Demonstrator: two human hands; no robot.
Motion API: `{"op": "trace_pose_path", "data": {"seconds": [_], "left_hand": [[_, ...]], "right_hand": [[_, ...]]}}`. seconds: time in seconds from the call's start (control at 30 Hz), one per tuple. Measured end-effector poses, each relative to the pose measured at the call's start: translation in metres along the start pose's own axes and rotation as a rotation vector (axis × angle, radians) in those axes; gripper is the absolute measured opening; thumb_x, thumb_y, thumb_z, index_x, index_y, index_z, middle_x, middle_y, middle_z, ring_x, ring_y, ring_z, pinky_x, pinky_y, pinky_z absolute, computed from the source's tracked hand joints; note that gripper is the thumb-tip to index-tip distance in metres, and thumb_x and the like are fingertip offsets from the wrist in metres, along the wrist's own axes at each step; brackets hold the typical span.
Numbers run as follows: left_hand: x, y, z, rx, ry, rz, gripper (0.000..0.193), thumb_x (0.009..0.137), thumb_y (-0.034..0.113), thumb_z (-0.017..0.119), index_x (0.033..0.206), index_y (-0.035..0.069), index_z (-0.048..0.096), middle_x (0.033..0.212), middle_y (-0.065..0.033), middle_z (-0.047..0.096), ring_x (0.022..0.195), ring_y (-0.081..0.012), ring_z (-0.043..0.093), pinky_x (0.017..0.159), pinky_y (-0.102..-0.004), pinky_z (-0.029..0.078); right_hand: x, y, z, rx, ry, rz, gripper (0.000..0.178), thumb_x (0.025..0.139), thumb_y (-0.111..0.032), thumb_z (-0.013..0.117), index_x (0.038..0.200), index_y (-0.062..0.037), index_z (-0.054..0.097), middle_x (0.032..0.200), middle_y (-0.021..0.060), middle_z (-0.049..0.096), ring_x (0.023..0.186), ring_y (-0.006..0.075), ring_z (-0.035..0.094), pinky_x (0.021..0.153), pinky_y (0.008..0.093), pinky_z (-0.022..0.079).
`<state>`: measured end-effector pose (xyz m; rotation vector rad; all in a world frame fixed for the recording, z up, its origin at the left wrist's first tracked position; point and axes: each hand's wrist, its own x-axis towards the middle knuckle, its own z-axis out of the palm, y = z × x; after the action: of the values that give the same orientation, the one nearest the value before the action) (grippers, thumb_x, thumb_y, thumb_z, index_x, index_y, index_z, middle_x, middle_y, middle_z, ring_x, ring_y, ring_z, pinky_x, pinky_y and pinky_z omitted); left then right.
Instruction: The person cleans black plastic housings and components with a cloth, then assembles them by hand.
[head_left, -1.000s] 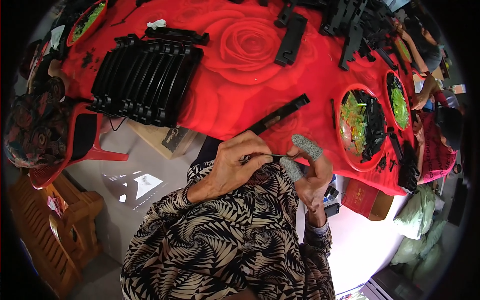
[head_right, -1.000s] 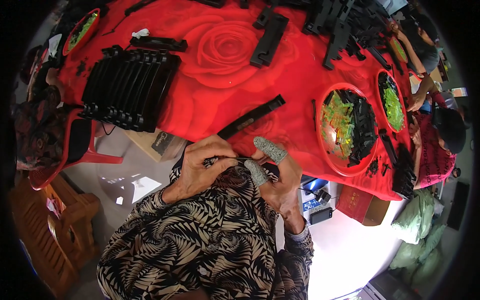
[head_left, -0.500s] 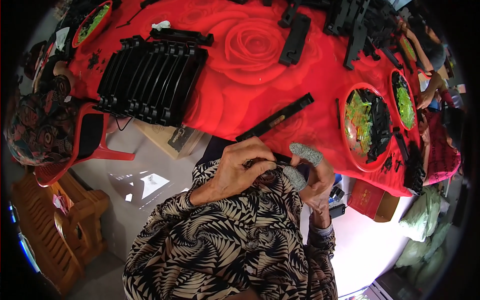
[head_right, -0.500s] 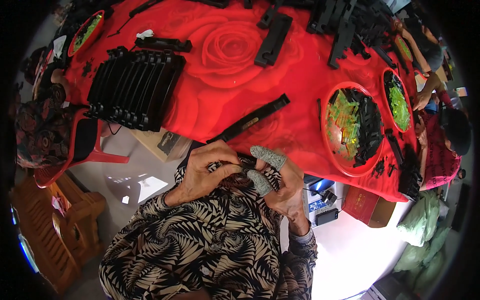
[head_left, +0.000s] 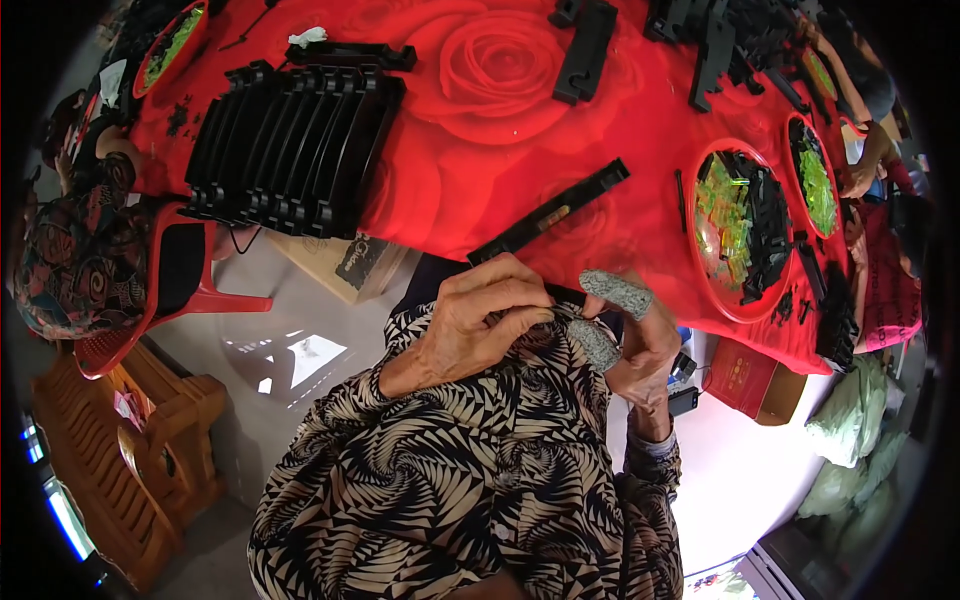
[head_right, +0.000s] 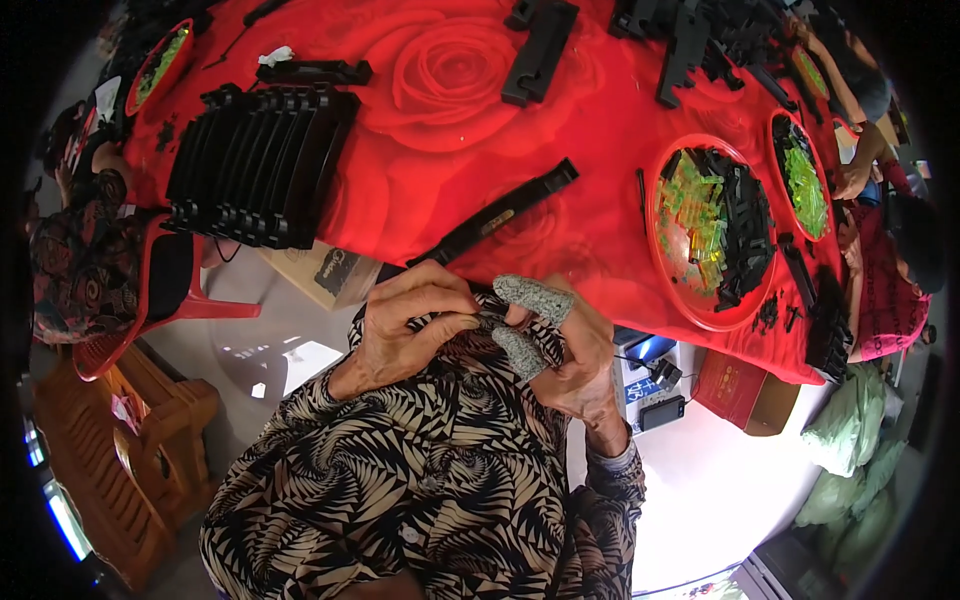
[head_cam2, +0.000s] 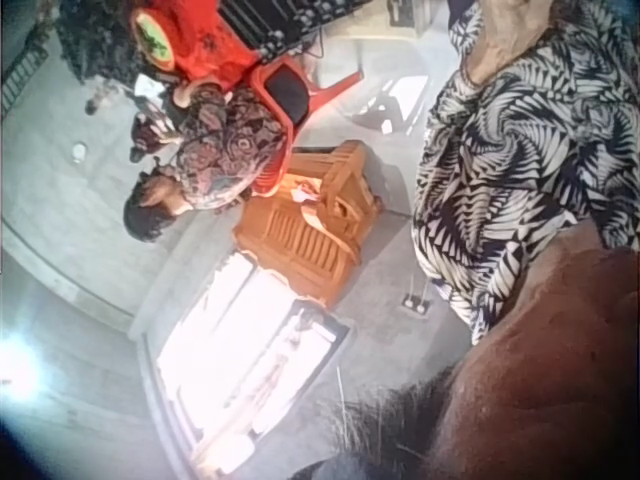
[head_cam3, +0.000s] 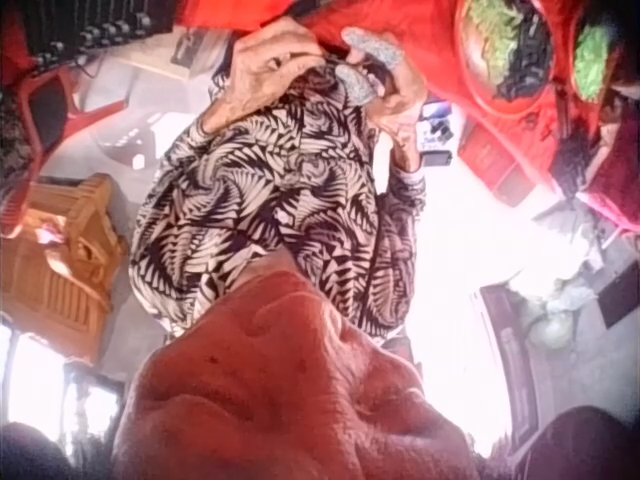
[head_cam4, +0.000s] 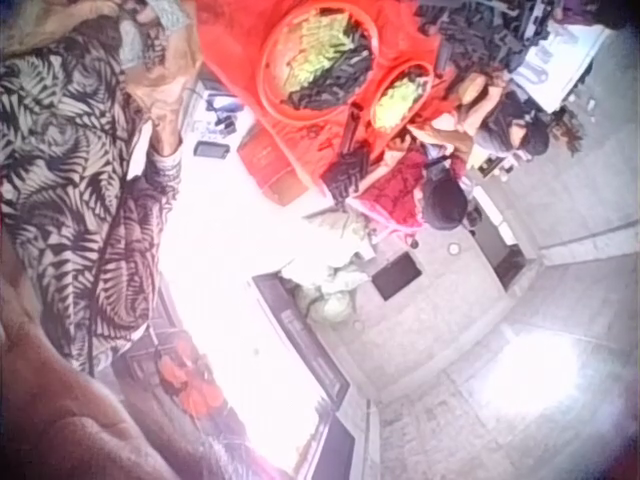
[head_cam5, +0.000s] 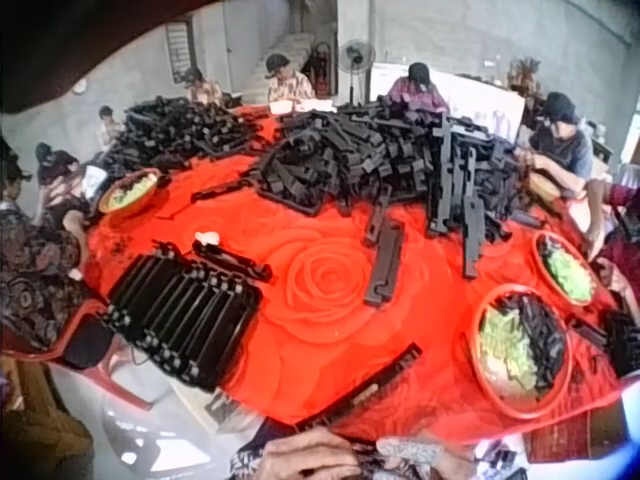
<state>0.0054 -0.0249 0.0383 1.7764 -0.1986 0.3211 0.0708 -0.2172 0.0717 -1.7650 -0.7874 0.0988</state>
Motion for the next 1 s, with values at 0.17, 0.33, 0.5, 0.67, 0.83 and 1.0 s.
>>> {"op": "trace_pose_path", "data": {"seconds": [0.17, 0.33, 0.5, 0.67, 0.83, 1.0], "left_hand": [[-0.002, -0.003, -0.002, 0.009, -0.002, 0.013, 0.019, 0.075, -0.001, 0.076, 0.093, 0.0, 0.07, 0.092, -0.0111, 0.065, 0.081, -0.02, 0.065, 0.069, -0.0298, 0.051], [0.0, 0.001, -0.003, -0.008, -0.013, -0.014, 0.018, 0.076, -0.002, 0.075, 0.093, 0.0, 0.069, 0.091, -0.0106, 0.065, 0.083, -0.0194, 0.064, 0.07, -0.0295, 0.051], [-0.002, -0.002, -0.002, -0.123, -0.012, -0.05, 0.018, 0.077, -0.002, 0.074, 0.094, 0.0, 0.068, 0.09, -0.0101, 0.065, 0.083, -0.0185, 0.064, 0.07, -0.0291, 0.051], [-0.001, 0.0, -0.004, -0.131, -0.024, -0.068, 0.016, 0.078, -0.002, 0.074, 0.093, -0.001, 0.069, 0.09, -0.0097, 0.065, 0.081, -0.0173, 0.063, 0.07, -0.0288, 0.051], [0.003, 0.005, -0.006, -0.127, -0.02, -0.058, 0.016, 0.078, -0.003, 0.074, 0.093, -0.001, 0.069, 0.088, -0.0092, 0.064, 0.079, -0.017, 0.063, 0.068, -0.0286, 0.05], [0.008, 0.003, -0.006, -0.114, -0.045, -0.045, 0.017, 0.078, -0.004, 0.073, 0.094, -0.002, 0.068, 0.089, -0.0095, 0.064, 0.078, -0.0168, 0.062, 0.067, -0.0282, 0.049]], "right_hand": [[0.0, 0.0, 0.001, -0.002, -0.027, -0.002, 0.044, 0.07, 0.01, 0.075, 0.111, 0.001, 0.064, 0.086, 0.0089, 0.063, 0.075, 0.0183, 0.065, 0.063, 0.0275, 0.052], [-0.003, 0.002, 0.001, -0.09, -0.047, -0.038, 0.025, 0.085, -0.007, 0.067, 0.108, 0.0022, 0.063, 0.085, 0.0128, 0.063, 0.073, 0.0262, 0.064, 0.062, 0.0312, 0.051], [-0.003, 0.003, 0.0, -0.063, -0.076, -0.026, 0.024, 0.087, -0.011, 0.065, 0.106, 0.0035, 0.063, 0.087, 0.0147, 0.064, 0.072, 0.0281, 0.064, 0.062, 0.0327, 0.051], [0.002, -0.004, 0.005, -0.061, -0.037, -0.029, 0.029, 0.08, -0.002, 0.071, 0.107, 0.004, 0.064, 0.088, 0.0147, 0.065, 0.073, 0.0268, 0.064, 0.064, 0.0313, 0.051], [-0.002, 0.003, 0.008, 0.073, 0.04, 0.051, 0.04, 0.072, 0.006, 0.076, 0.111, 0.0033, 0.064, 0.086, 0.0085, 0.063, 0.074, 0.015, 0.061, 0.065, 0.025, 0.05], [-0.001, 0.001, 0.005, 0.095, 0.029, 0.121, 0.045, 0.071, 0.009, 0.076, 0.114, 0.0032, 0.063, 0.086, 0.0056, 0.061, 0.076, 0.0116, 0.059, 0.067, 0.0232, 0.05]]}}
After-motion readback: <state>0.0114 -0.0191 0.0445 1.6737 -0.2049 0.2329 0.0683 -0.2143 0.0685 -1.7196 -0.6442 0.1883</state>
